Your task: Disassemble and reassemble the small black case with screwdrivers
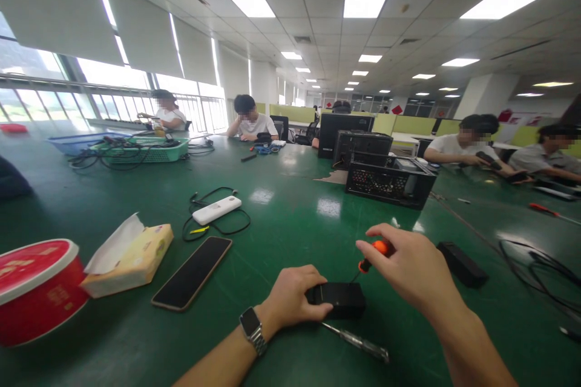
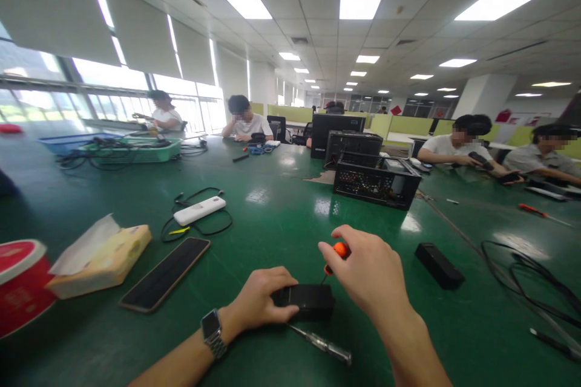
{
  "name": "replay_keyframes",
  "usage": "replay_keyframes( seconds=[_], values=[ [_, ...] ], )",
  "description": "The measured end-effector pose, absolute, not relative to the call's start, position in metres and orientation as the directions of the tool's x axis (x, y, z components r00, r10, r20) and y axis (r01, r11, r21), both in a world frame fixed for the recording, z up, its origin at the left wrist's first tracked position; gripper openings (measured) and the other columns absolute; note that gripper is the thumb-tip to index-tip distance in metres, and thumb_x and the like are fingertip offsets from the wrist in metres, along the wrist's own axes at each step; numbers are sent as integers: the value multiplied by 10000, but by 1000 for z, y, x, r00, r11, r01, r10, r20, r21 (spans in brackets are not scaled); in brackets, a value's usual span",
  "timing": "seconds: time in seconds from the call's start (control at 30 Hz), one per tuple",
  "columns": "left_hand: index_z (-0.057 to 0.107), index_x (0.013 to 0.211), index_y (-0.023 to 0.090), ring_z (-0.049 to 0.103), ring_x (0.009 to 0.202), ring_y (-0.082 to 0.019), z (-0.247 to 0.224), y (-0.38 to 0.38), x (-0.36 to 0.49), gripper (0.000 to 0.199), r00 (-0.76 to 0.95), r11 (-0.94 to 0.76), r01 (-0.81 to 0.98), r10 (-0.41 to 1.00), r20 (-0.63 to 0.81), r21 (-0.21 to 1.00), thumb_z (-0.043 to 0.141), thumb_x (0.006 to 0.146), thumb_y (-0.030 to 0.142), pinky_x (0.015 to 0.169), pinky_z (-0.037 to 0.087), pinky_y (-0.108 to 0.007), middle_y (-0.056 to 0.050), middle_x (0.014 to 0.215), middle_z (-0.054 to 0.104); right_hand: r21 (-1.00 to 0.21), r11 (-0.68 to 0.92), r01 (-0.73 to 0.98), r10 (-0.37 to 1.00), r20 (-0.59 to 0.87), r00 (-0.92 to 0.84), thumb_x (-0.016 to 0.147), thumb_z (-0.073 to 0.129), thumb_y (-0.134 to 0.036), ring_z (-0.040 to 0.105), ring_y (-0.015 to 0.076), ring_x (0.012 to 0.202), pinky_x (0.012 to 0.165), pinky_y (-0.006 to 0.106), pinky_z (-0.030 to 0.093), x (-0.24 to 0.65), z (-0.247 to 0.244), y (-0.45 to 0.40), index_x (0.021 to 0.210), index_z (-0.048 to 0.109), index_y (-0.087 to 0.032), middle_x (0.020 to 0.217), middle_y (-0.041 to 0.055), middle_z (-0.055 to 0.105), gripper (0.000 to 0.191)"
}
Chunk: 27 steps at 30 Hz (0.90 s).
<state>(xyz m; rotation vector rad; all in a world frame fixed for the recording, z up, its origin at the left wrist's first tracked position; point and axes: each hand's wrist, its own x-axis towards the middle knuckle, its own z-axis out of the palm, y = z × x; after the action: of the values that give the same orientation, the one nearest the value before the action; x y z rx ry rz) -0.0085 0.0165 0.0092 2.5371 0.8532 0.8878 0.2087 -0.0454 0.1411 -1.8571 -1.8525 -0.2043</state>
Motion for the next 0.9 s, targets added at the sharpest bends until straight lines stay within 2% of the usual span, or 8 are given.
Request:
replay_keyframes(
  seconds=[0.07, 0.23, 0.43, 0.7, 0.9],
  values=[
    [736, 943, 170, 650, 716, -174, 9, 17, -9, 318, 629, -770, 433, 630, 455, 468, 748, 682, 352, 648, 497, -225, -43, 839, 698, -251, 82, 964, 898, 438, 37, 847, 554, -499, 670, 236, 769, 639, 328, 443, 210, 139, -44, 877, 685, -287, 849, -4, 727, 250],
    [734, 952, 179, 649, 712, -174, 9, 17, -9, 333, 639, -769, 444, 632, 439, 460, 759, 672, 360, 647, 494, -228, -38, 846, 698, -270, 144, 952, 869, 495, 9, 840, 581, -414, 667, 215, 842, 674, 313, 455, 213, 137, -42, 1002, 661, -299, 1001, -20, 718, 214],
    [735, 957, 179, 650, 724, -177, 9, 17, -9, 330, 638, -766, 445, 635, 435, 465, 750, 686, 366, 669, 502, -233, -42, 856, 697, -248, 121, 961, 858, 513, 24, 844, 569, -381, 663, 208, 778, 666, 317, 450, 213, 139, -45, 994, 668, -299, 990, -23, 722, 197],
    [736, 974, 183, 653, 728, -177, 9, 18, -10, 344, 637, -764, 450, 638, 433, 463, 753, 683, 365, 677, 505, -234, -40, 864, 699, -266, 115, 957, 868, 495, 33, 839, 582, -382, 664, 221, 851, 683, 322, 451, 213, 139, -44, 980, 674, -301, 991, -30, 722, 187],
    [735, 965, 180, 651, 728, -177, 9, 18, -10, 336, 638, -766, 452, 636, 434, 457, 749, 688, 370, 677, 503, -234, -41, 856, 698, -268, 101, 958, 877, 479, 42, 833, 591, -388, 662, 218, 814, 664, 317, 442, 211, 141, -46, 986, 674, -306, 984, -28, 724, 192]
  ],
)
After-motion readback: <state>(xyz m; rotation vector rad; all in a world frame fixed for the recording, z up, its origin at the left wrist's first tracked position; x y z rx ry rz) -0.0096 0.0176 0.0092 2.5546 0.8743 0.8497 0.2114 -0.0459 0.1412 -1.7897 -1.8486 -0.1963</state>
